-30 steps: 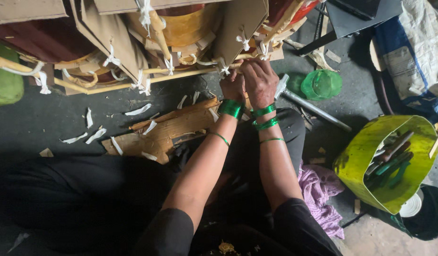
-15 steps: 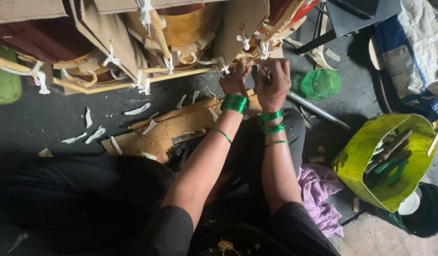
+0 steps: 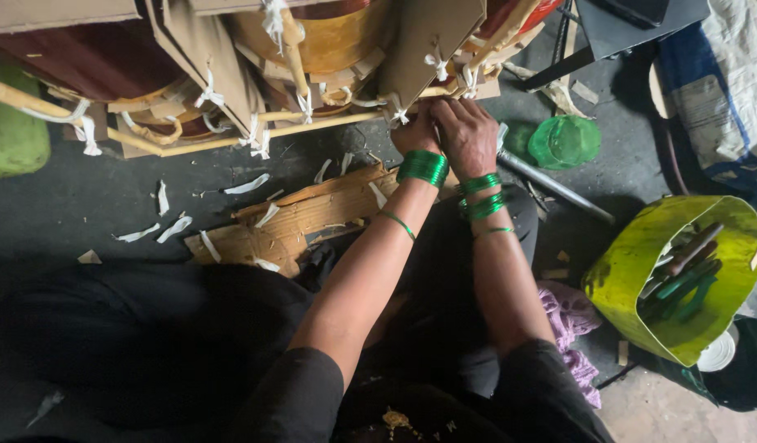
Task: The person sits on the floor and repeatedly folds thin wooden strips, then inserts and secures them into a wooden frame structure. The person handles the strips by hand and uses a hammer to tap them into place.
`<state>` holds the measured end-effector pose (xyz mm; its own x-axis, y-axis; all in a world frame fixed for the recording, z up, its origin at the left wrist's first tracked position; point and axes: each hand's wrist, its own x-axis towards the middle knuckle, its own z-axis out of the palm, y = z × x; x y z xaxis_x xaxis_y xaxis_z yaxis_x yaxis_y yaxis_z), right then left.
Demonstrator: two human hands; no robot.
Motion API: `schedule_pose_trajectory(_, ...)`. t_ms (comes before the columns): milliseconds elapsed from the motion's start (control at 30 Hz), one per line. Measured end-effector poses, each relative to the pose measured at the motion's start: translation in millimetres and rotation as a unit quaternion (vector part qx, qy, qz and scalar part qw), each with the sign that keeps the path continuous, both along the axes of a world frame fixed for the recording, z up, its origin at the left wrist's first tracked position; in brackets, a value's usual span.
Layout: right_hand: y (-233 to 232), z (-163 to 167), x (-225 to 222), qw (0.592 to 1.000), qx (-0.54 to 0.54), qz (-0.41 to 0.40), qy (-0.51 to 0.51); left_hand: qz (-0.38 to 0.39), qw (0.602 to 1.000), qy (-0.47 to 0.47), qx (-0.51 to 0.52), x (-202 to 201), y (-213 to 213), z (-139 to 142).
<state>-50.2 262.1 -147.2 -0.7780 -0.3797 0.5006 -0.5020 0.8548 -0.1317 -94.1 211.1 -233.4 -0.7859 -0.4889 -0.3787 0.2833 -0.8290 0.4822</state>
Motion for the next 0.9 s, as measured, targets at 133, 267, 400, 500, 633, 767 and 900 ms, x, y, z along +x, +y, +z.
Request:
schedule_pose_trajectory(133, 4.3, 7.8, -12.2, 0.998, 0.048, 0.037, -0.032, -0.067, 0.997, 0.009, 0.028, 12.2, -6.8, 0.2)
schedule_pose_trajectory(267, 1.4, 9.0, -17.0, 0.996, 0.037, 0.050, -0.072, -0.158, 0.986, -0.047, 0.007, 24.4, -20.6, -3.6)
schedule_pose_trajectory(400, -5.5, 8.2, -16.5, 0.994, 0.035, 0.026, -0.103, -0.247, 0.966, 0.037, 0.066, 28.4, -32.6, -12.9)
schedule_pose_trajectory(500, -8.1, 7.7, -18.7, 0.994, 0.050, 0.005, -0.098, -0.261, 0.965, 0.024, -0.026, 30.7, -33.0, -24.9)
schedule_pose_trajectory(633, -7.9, 8.1, -21.7, 0.993, 0.067, 0.002, -0.100, -0.240, 0.959, 0.065, -0.132, 27.3, -29.2, -37.6)
schedule_pose_trajectory(767, -6.7, 8.9, -16.9, 0.994, 0.087, 0.001, -0.073, -0.205, 0.932, 0.002, -0.299, 24.4, -28.1, -34.0)
schedule_pose_trajectory(900, -5.3, 8.0, -12.7, 0.994, 0.063, -0.008, -0.087, -0.197, 0.929, -0.072, -0.306, 31.2, -29.5, -26.0)
